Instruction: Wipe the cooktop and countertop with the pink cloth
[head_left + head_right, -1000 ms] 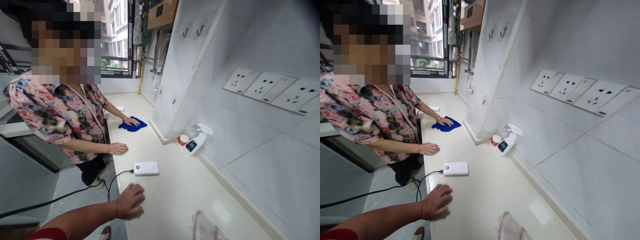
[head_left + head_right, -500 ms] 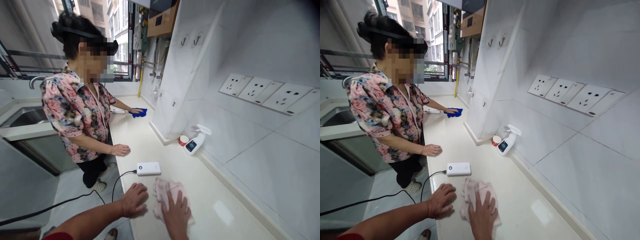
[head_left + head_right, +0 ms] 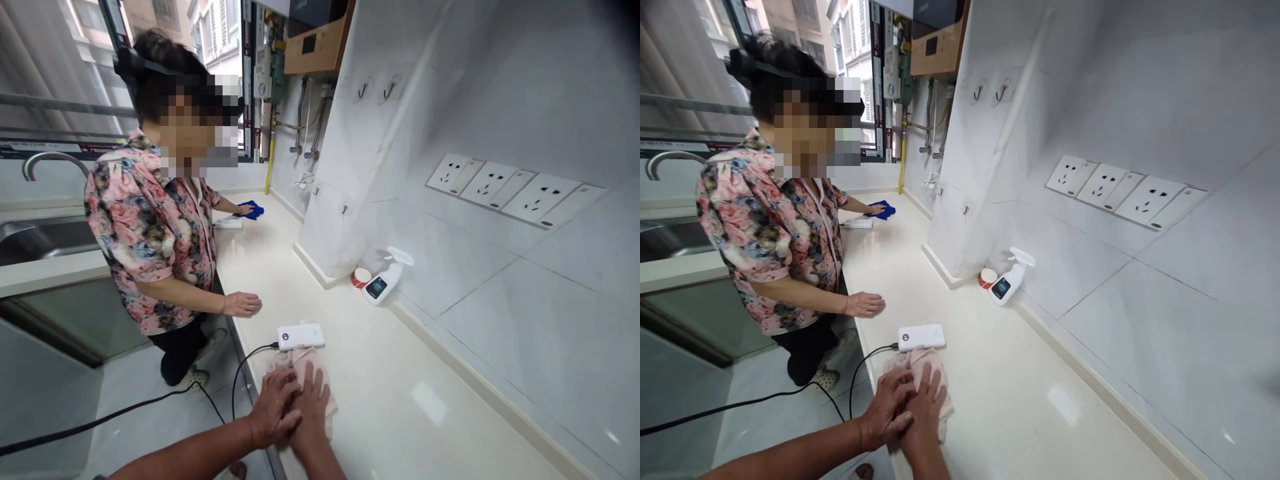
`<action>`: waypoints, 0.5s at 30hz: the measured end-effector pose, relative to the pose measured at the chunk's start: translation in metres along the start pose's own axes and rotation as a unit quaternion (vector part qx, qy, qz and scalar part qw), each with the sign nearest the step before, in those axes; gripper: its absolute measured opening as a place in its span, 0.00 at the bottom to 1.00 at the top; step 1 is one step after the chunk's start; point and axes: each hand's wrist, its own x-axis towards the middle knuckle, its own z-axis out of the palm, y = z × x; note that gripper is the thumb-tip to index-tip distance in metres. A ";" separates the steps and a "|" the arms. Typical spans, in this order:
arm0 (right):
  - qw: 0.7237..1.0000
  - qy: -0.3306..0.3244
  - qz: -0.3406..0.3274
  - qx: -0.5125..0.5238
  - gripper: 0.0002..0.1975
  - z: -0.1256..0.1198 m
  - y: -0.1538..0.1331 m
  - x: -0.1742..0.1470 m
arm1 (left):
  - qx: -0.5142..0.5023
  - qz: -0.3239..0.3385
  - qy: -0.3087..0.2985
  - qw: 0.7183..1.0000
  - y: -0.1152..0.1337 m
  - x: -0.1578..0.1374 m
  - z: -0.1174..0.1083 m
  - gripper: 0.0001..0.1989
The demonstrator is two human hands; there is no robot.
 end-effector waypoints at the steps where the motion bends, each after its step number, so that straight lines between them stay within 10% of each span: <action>1: 1.000 -0.002 -0.011 0.004 0.26 0.000 -0.006 -0.004 | -0.007 -0.026 0.019 0.999 0.002 -0.007 -0.001 0.22; 7: 0.998 0.041 -0.050 0.017 0.29 -0.001 -0.030 -0.034 | -0.049 -0.095 0.040 0.993 0.001 -0.023 -0.027 0.14; 15: 0.996 0.084 -0.004 -0.026 0.33 0.017 -0.010 -0.083 | -0.032 0.025 -0.032 0.999 -0.011 0.008 -0.026 0.09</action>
